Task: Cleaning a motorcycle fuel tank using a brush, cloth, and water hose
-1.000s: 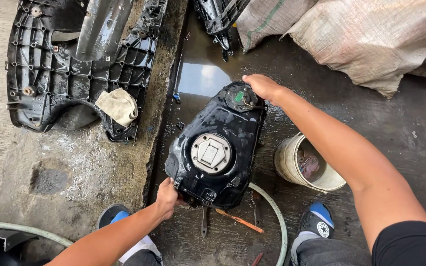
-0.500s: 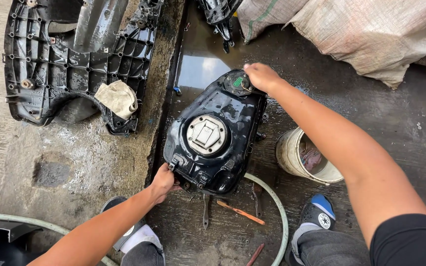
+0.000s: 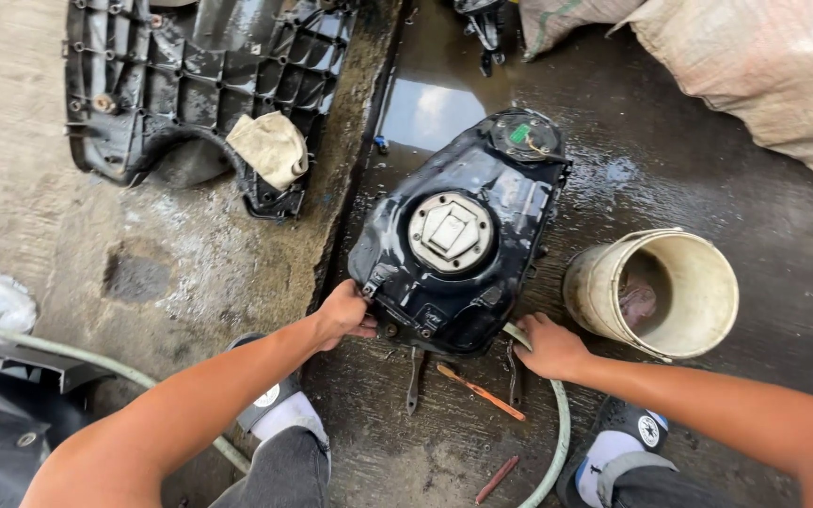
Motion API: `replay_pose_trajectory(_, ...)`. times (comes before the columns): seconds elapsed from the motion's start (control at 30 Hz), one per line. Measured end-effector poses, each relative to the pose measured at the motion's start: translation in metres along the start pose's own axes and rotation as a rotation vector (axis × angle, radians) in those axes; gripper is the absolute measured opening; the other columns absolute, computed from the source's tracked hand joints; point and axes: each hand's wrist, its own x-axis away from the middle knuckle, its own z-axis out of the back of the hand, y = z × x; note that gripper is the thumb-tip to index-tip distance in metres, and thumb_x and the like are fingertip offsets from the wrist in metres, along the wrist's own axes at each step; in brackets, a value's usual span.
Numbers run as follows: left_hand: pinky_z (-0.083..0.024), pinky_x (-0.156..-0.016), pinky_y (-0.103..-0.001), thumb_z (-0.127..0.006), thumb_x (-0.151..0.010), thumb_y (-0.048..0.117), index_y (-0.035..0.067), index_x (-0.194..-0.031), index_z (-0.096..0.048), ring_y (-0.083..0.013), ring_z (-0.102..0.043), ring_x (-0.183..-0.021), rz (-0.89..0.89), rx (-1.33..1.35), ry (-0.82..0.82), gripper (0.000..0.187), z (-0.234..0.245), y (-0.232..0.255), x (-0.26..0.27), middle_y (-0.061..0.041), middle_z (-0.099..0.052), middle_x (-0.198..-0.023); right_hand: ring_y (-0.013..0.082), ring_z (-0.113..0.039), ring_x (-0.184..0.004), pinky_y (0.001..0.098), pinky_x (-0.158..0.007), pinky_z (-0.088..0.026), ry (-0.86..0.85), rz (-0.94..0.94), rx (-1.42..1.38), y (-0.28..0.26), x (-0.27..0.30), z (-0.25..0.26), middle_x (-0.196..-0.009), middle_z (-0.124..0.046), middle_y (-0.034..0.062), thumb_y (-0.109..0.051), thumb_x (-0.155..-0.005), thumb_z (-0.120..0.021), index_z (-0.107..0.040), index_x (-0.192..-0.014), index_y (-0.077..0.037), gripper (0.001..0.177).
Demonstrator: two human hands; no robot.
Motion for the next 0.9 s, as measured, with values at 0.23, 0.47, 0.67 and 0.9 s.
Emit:
replay_pose_trajectory(0.23, -0.061, -0.083, -0.058, -0.044, -0.099, 0.009, -0.008, -0.132, -0.045, -0.0453, -0.074, -0.094, 0.068, -0.05, -0.083, 0.036, -0.006, -0.007, 0.012, -0.034, -0.068, -0.105, 0.0384, -0.075, -0.079, 0.0426, -0.054, -0.063, 0.05, -0.008, 0.114, 0.039, -0.027, -0.065, -0.138, -0.047, 0.0316, -0.022, -0.1, -0.047, -0.041, -0.143, 0.004, 0.05)
replay_pose_trajectory(0.47, -0.059, -0.083, -0.054, -0.048, -0.096, 0.007, -0.012, -0.128, -0.053, -0.0433, -0.074, -0.097, 0.127, -0.034, -0.153, 0.037, -0.031, 0.005, 0.064, -0.037, -0.069, -0.108, 0.0435, -0.072, -0.097, 0.0472, -0.075, -0.061, -0.009, 0.356, 0.248, -0.003, 0.003, -0.073, -0.104, -0.071, 0.0272, -0.021, -0.097, -0.052, -0.067, -0.109, 0.003, 0.031)
replay_pose_trajectory(0.67, -0.061, -0.076, -0.042, -0.06, -0.097, 0.019, -0.001, -0.131, -0.055, -0.0304, -0.075, -0.094, 0.214, -0.083, -0.227, 0.04, -0.04, -0.031, 0.037, -0.02, -0.075, -0.108, 0.0367, -0.019, -0.15, 0.0451, -0.125, -0.022, -0.423, 0.351, 0.217, -0.068, 0.048, -0.045, -0.165, -0.012, 0.0214, -0.012, -0.098, -0.05, -0.013, -0.158, -0.001, 0.071)
replay_pose_trajectory(0.9, -0.067, -0.064, -0.027, -0.059, -0.099, 0.01, -0.004, -0.127, -0.065, -0.0311, -0.073, -0.115, 0.312, -0.389, -0.463, 0.033, -0.027, -0.048, 0.015, -0.016, -0.068, -0.138, 0.0283, -0.064, -0.111, 0.0487, -0.097, -0.051, -0.61, 0.308, 0.507, -0.084, 0.079, -0.018, -0.115, -0.068, 0.01, -0.039, -0.103, -0.056, -0.065, -0.117, -0.012, 0.032)
